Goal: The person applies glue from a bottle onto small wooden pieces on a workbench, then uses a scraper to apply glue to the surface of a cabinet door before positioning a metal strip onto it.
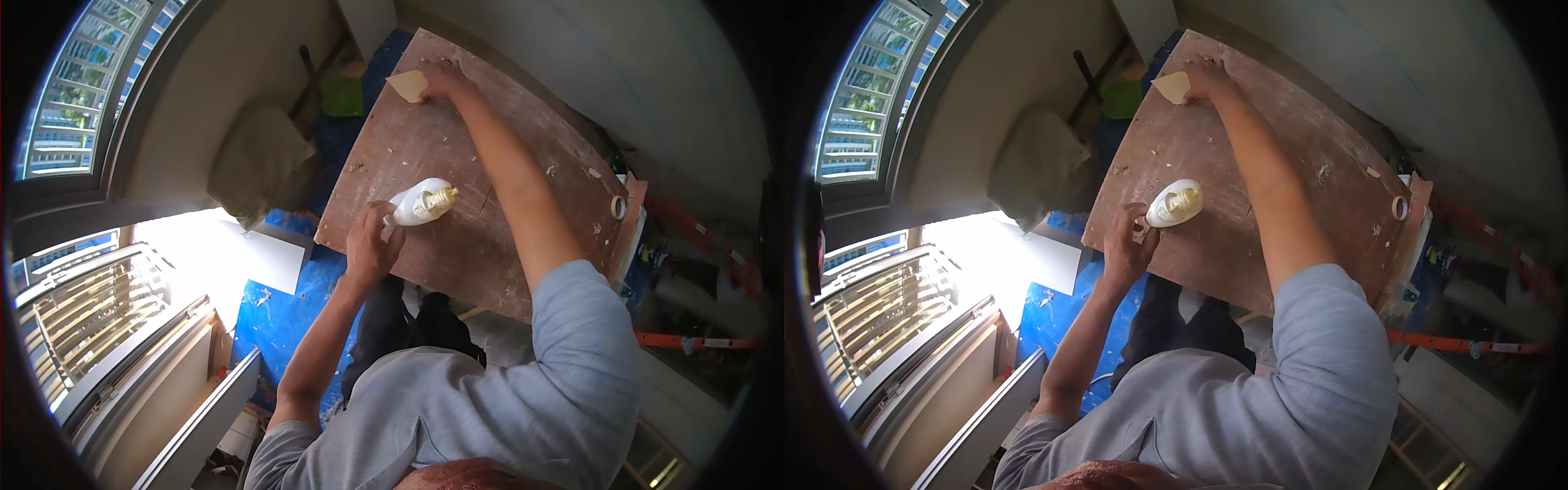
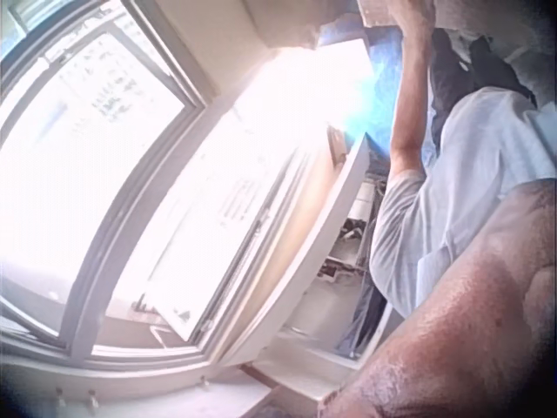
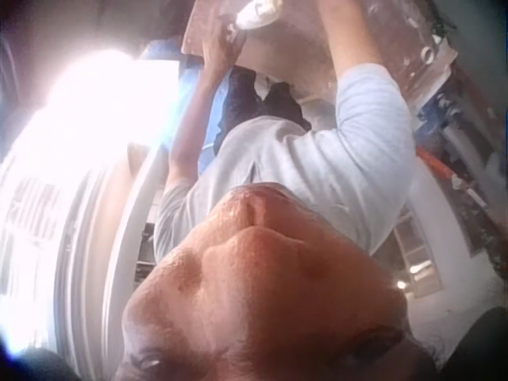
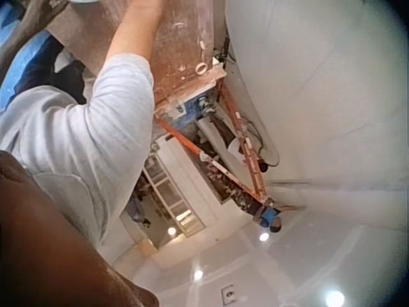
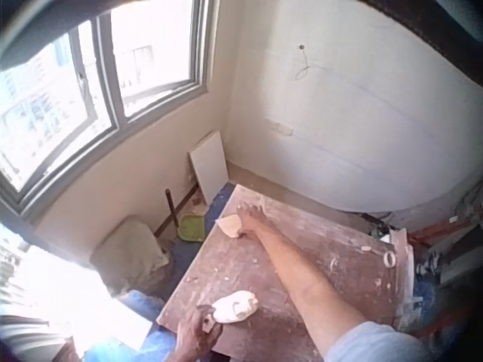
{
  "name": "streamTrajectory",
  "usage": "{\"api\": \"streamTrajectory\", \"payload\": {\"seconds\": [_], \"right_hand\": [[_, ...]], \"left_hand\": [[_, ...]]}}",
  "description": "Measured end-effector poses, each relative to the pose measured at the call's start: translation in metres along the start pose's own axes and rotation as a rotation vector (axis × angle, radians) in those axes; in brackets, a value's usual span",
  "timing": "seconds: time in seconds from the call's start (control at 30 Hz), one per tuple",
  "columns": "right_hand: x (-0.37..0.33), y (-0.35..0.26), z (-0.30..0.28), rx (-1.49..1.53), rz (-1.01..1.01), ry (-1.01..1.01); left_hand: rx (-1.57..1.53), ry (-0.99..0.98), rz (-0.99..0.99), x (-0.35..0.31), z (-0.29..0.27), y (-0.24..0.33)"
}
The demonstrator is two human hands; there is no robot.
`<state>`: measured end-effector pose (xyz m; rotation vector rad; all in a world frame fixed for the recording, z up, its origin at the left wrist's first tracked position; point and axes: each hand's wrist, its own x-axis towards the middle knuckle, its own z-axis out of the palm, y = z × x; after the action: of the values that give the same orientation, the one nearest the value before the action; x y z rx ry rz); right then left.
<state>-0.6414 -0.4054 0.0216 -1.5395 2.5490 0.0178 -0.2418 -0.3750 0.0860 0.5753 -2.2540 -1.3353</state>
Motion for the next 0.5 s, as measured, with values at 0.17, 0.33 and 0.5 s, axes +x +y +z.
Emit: {"api": "streamTrajectory", "payload": {"seconds": [0.17, 0.33, 0.5], "right_hand": [[0.005, 0.014, -0.010, 0.052, -0.005, -0.070], [-0.071, 0.034, -0.011, 0.595, 0.093, 0.126], [-0.307, 0.033, -0.022, 0.820, 0.363, 0.316]], "left_hand": [[0.039, -0.077, 0.005, 0.006, -0.009, -0.002], [0.049, -0.156, -0.065, 0.005, -0.007, -0.004], [-0.197, -0.217, -0.165, -0.004, 0.008, -0.008]]}}
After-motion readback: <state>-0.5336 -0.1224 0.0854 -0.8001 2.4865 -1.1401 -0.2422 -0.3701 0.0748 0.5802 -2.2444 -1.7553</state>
